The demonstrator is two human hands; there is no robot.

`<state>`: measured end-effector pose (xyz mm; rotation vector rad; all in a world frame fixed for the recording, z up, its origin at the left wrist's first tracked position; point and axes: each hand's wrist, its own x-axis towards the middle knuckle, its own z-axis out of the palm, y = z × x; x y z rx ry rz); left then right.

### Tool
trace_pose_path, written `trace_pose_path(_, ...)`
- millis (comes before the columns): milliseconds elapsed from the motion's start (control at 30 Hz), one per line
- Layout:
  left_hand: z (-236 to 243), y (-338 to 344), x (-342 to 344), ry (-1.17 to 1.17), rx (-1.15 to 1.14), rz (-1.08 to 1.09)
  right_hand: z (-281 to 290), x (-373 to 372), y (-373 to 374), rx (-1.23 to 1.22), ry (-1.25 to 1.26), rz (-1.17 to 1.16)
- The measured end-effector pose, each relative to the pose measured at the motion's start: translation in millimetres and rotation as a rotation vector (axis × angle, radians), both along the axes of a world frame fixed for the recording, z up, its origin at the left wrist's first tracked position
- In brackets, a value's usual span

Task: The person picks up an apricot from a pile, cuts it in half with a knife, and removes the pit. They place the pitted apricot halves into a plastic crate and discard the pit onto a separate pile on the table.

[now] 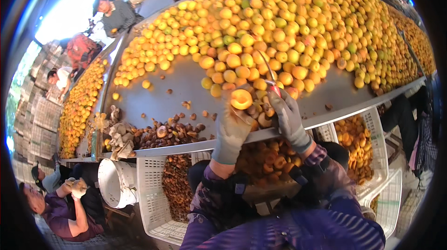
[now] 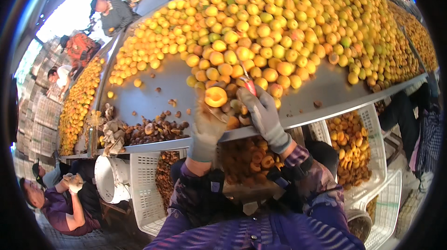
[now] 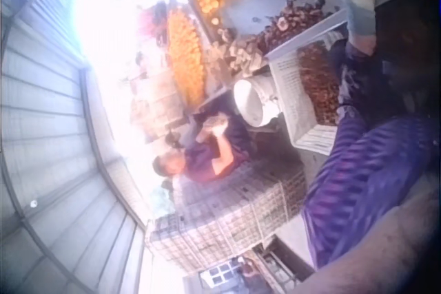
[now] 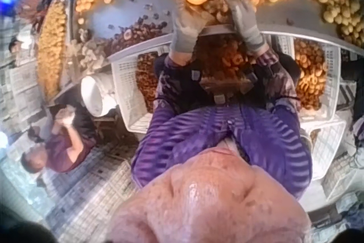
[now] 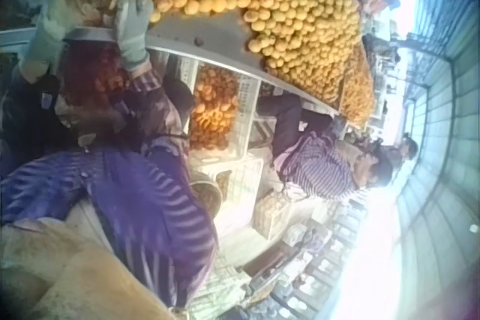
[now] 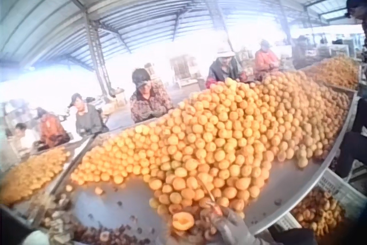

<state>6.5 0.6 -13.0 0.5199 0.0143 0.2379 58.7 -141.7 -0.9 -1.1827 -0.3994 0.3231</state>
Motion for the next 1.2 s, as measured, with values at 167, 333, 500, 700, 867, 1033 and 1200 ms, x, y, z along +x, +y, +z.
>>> trace_pose_path(167, -8, -1, -11, 0.079, 0.107, 0.065, -9, 6, -1, -0.143, -0.215, -0.136)
trace_pose_path(333, -4, -13, -16, 0.167, 0.183, 0.156, -8, 6, -4, -0.221, -0.346, -0.268)
trace_pose_path(500, 6, -6, -17, 0.143, 0.171, 0.112, -10, 24, 2, -0.144, -0.195, -0.165)
trace_pose_path(700, -2, -4, -6, 0.080, 0.230, -0.021, -4, 33, -2, 0.041, 0.157, 0.034)
trace_pose_path(867, 0, -20, -2, 0.128, 0.384, 0.128, 1, 25, -2, -0.015, 0.175, 0.128)
trace_pose_path(1033, 0, -22, -11, 0.174, 0.553, 0.193, -12, 14, -2, 0.061, 0.137, 0.167)
trace_pose_path(1200, 0, -17, -15, 0.171, 0.487, 0.145, -7, 9, 1, 0.081, 0.185, 0.192)
